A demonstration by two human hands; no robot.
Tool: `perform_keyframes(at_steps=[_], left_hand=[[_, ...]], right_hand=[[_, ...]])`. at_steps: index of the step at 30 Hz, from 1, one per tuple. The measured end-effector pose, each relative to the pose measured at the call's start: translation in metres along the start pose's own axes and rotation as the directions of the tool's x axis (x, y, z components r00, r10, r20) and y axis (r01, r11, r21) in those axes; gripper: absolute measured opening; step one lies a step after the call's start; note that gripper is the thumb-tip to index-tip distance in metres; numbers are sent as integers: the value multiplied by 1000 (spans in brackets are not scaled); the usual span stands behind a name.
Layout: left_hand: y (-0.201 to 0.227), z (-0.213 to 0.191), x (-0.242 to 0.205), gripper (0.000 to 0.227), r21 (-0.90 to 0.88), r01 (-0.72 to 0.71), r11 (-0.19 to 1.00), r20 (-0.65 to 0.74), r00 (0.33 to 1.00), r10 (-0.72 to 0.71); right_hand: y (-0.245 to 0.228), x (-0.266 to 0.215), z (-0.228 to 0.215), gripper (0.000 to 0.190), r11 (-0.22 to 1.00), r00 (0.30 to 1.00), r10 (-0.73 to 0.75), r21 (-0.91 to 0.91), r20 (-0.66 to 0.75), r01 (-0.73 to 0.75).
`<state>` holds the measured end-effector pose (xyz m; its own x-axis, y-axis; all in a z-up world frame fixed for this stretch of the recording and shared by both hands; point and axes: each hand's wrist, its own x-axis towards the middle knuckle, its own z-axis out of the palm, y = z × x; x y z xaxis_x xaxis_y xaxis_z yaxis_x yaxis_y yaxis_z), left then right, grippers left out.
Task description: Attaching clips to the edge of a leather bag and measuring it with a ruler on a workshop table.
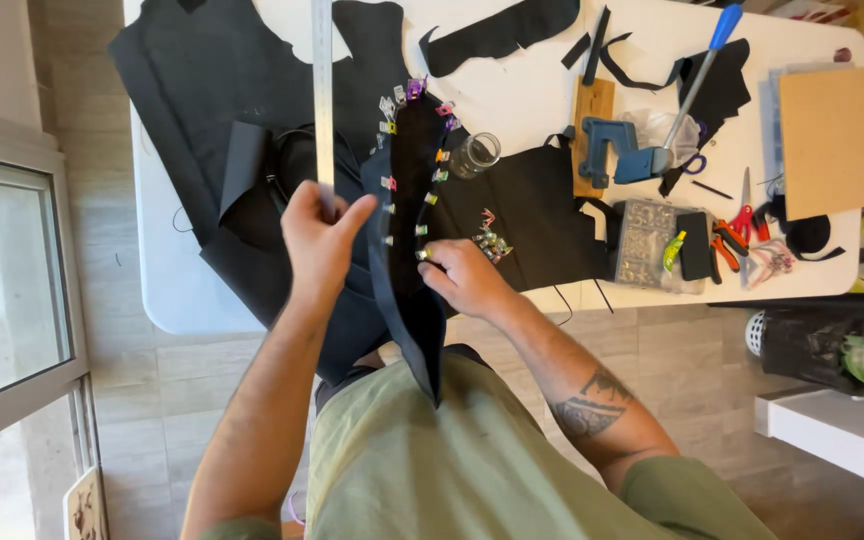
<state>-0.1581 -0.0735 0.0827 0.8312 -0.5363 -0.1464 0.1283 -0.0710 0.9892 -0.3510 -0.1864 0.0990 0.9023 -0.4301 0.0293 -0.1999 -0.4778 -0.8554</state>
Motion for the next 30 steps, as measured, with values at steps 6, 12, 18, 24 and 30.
perform_keyframes(at_steps=[6,12,18,24,30], left_hand=[[21,55,-2,61,235,57,970,79,994,-78],[22,58,-8,29,398,21,917,37,999,-39],[31,74,-20,30,413,0,911,35,999,-16],[-3,82,-4,35,465,-29,885,11,1000,28],[-14,67,-4,33,39,41,998,-44,998,-40]], right_hand=[[14,-3,-32,26,987,993,-79,-131,82,89],[29,-22,-39,24,996,998,-41,-78,54,46],[32,-21,-40,25,991,997,-32,-129,74,41],[28,-15,-40,28,989,994,-44,-136,105,58],[124,-41,5,17,853,978,208,491,-7,-178]])
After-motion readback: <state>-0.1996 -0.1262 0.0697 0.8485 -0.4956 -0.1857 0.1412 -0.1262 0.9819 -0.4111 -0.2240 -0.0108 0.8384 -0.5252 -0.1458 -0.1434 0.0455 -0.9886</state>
